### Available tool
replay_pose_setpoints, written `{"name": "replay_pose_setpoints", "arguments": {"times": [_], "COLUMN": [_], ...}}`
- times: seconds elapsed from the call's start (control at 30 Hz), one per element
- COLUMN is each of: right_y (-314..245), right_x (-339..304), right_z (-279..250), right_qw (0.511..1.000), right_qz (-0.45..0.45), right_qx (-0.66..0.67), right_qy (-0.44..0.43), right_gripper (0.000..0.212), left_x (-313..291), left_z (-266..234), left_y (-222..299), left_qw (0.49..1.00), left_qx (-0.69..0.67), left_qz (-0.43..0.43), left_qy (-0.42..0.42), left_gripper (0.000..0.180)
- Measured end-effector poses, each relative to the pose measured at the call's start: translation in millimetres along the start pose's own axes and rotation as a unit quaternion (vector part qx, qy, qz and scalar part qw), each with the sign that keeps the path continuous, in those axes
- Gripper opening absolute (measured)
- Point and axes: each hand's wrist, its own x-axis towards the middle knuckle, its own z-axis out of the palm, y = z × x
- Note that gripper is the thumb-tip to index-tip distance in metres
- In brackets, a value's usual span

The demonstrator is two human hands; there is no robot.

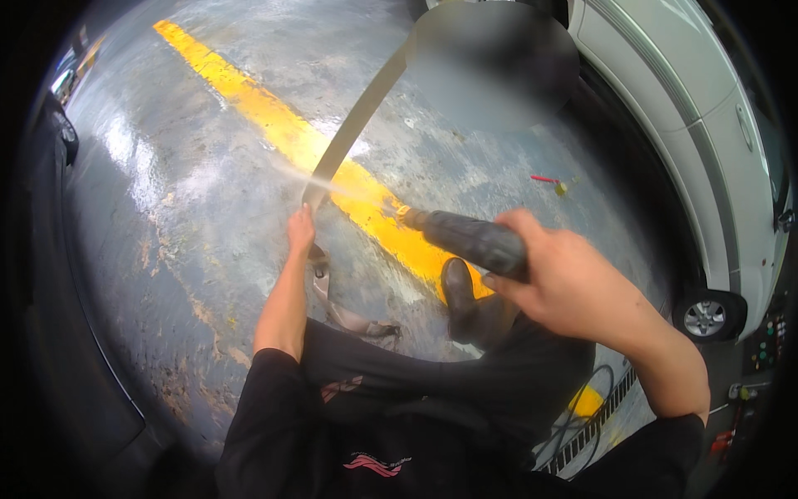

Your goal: The person removes a seatbelt from a white car, then uses a high-pressure water spray gun to clean the fabric. After rinsing, the person uses a toothbrush to scrub the metal buckle and the ends of the seatbelt.

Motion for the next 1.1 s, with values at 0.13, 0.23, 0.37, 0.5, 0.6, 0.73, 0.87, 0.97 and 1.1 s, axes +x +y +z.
{"name": "replay_pose_setpoints", "arguments": {"times": [0.13,0.23,0.37,0.5,0.6,0.73,0.87,0.97,1.1], "right_y": [0,15,14,28,37,53,63,52,48], "right_x": [21,39,57,60,70,81,83,82,73], "right_z": [20,20,11,15,-6,-29,-39,-28,-11], "right_qw": [0.999,0.999,0.997,0.997,0.994,0.978,0.973,0.982,0.991], "right_qz": [-0.026,-0.022,0.027,0.004,0.024,0.057,0.088,0.051,0.048], "right_qx": [-0.025,-0.025,-0.031,-0.059,-0.056,-0.08,-0.089,-0.082,-0.065], "right_qy": [-0.04,0.025,0.067,0.051,0.094,0.185,0.192,0.162,0.11], "right_gripper": [0.047,0.048,0.042,0.048,0.046,0.043,0.043,0.046,0.046], "left_x": [-5,-20,-11,-11,-8,-18,-16,-1,-12], "left_z": [7,25,19,22,26,27,35,17,26], "left_y": [-8,17,6,5,12,18,21,-10,10], "left_qw": [0.999,0.996,0.998,0.998,0.996,0.996,0.997,0.999,0.993], "left_qx": [0.011,0.006,0.021,-0.009,0.013,-0.01,-0.008,0.006,0.002], "left_qz": [0.022,-0.039,-0.003,0.01,-0.012,0.004,-0.003,0.008,-0.025], "left_qy": [-0.024,-0.076,-0.063,-0.062,-0.086,-0.089,-0.079,-0.05,-0.114], "left_gripper": [0.06,0.06,0.058,0.057,0.058,0.059,0.059,0.059,0.059]}}
